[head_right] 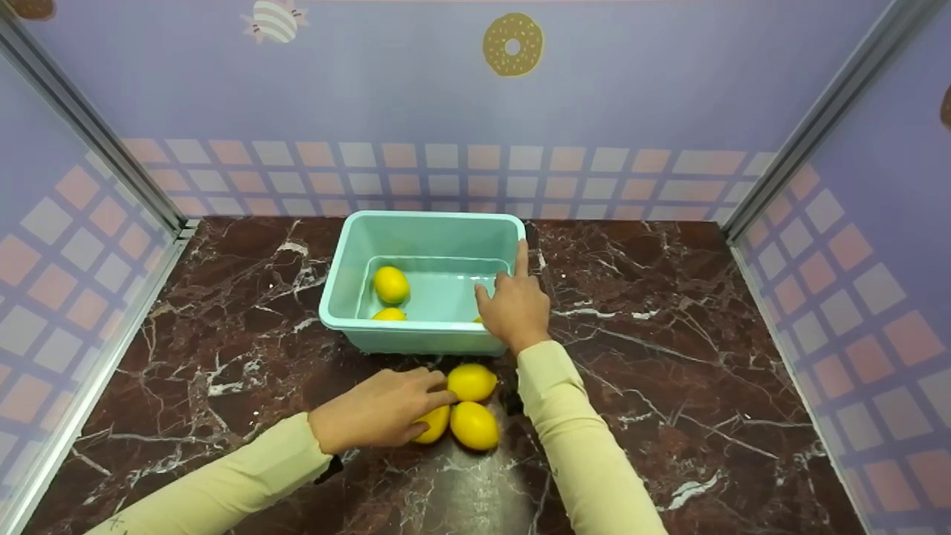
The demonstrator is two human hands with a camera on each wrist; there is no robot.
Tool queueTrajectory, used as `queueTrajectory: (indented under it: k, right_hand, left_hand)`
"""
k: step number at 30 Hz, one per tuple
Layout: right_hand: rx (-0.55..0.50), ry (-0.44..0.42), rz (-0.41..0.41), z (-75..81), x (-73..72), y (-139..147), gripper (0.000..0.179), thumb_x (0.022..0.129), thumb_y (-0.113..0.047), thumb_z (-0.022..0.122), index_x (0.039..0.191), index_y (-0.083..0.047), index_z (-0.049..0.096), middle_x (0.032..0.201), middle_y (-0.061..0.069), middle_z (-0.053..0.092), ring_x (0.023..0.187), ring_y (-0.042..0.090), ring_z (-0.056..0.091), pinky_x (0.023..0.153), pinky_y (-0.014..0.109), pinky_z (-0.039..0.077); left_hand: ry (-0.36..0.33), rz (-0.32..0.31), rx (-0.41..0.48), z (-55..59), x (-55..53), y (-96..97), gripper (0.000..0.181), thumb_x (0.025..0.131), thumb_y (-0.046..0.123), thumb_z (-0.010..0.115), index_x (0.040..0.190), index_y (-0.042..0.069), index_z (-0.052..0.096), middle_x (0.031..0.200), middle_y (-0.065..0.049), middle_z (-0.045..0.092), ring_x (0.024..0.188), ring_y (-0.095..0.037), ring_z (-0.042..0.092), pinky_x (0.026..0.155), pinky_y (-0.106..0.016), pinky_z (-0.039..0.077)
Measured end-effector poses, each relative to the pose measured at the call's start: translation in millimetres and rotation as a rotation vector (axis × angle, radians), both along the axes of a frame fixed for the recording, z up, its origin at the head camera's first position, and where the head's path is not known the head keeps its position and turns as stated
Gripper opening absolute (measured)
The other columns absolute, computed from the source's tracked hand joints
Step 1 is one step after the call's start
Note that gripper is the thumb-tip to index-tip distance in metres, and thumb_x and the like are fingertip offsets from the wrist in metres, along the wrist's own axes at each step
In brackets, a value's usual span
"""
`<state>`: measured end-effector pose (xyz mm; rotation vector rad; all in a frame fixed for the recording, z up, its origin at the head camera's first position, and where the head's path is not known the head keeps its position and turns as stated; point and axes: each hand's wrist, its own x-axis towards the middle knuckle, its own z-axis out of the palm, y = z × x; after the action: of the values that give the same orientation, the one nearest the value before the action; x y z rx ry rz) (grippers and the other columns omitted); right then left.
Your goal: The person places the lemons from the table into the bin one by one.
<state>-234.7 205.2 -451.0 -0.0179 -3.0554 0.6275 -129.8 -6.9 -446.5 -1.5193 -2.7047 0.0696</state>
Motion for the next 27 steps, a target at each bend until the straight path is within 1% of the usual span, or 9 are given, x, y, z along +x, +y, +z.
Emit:
queueTrajectory:
  k: [8, 13, 18, 23, 27]
  right_hand:
    - [0.004, -0.003, -0.003, -0.5, 0.0, 0.7, 0.052, 0.094, -0.049, 0.049, 0.113, -0.003, 0.067, 0.164, 0.008, 0.002, 0.107, 0.039, 0.06, 0.081, 0.056, 0.049]
    - [0.007, -0.002, 0.002, -0.1, 0.6, 0.1, 0.052, 0.095, -0.048, 0.05, 0.113, -0.003, 0.067, 0.164, 0.009, 0.002, 0.106, 0.038, 0.061, 0.081, 0.055, 0.05]
    - [0.001, 0.025, 0.01, -0.7, 1.9, -0.4, 0.052, 0.094, -0.048, 0.051, 0.113, -0.002, 0.068, 0.164, 0.01, 0.005, 0.106, 0.039, 0.061, 0.081, 0.056, 0.051]
    - [0.003, 0.044, 0.013, -0.8, 2.8, -0.8, 0.051, 0.094, -0.047, 0.051, 0.112, -0.002, 0.068, 0.164, 0.012, 0.007, 0.105, 0.04, 0.062, 0.08, 0.057, 0.051]
    - [0.004, 0.035, 0.01, -0.4, 2.3, -0.9, 0.052, 0.095, -0.047, 0.051, 0.113, -0.002, 0.068, 0.164, 0.011, 0.006, 0.105, 0.04, 0.062, 0.081, 0.056, 0.051]
  left_hand:
    - [0.015, -0.014, 0.019, -5.1, -1.2, -0.8, 0.025, 0.079, 0.021, 0.068, 0.104, 0.02, 0.067, 0.091, 0.0, 0.059, 0.075, -0.018, 0.058, 0.053, -0.033, 0.05]
    - [0.013, -0.017, -0.001, -8.0, -0.9, -1.2, 0.024, 0.081, 0.022, 0.067, 0.105, 0.022, 0.069, 0.095, -0.001, 0.059, 0.078, -0.018, 0.057, 0.055, -0.032, 0.051]
    - [0.024, -0.02, -0.028, -10.5, -0.7, -0.5, 0.025, 0.084, 0.023, 0.065, 0.109, 0.023, 0.069, 0.1, -0.001, 0.059, 0.08, -0.018, 0.057, 0.055, -0.032, 0.052]
    - [0.042, -0.026, -0.026, -12.8, -0.3, 0.0, 0.025, 0.083, 0.023, 0.066, 0.107, 0.024, 0.069, 0.102, -0.001, 0.059, 0.081, -0.017, 0.056, 0.055, -0.03, 0.051]
    - [0.033, -0.029, -0.026, -13.7, -0.5, 0.3, 0.024, 0.083, 0.023, 0.067, 0.107, 0.024, 0.07, 0.102, -0.001, 0.058, 0.081, -0.017, 0.054, 0.054, -0.028, 0.05]
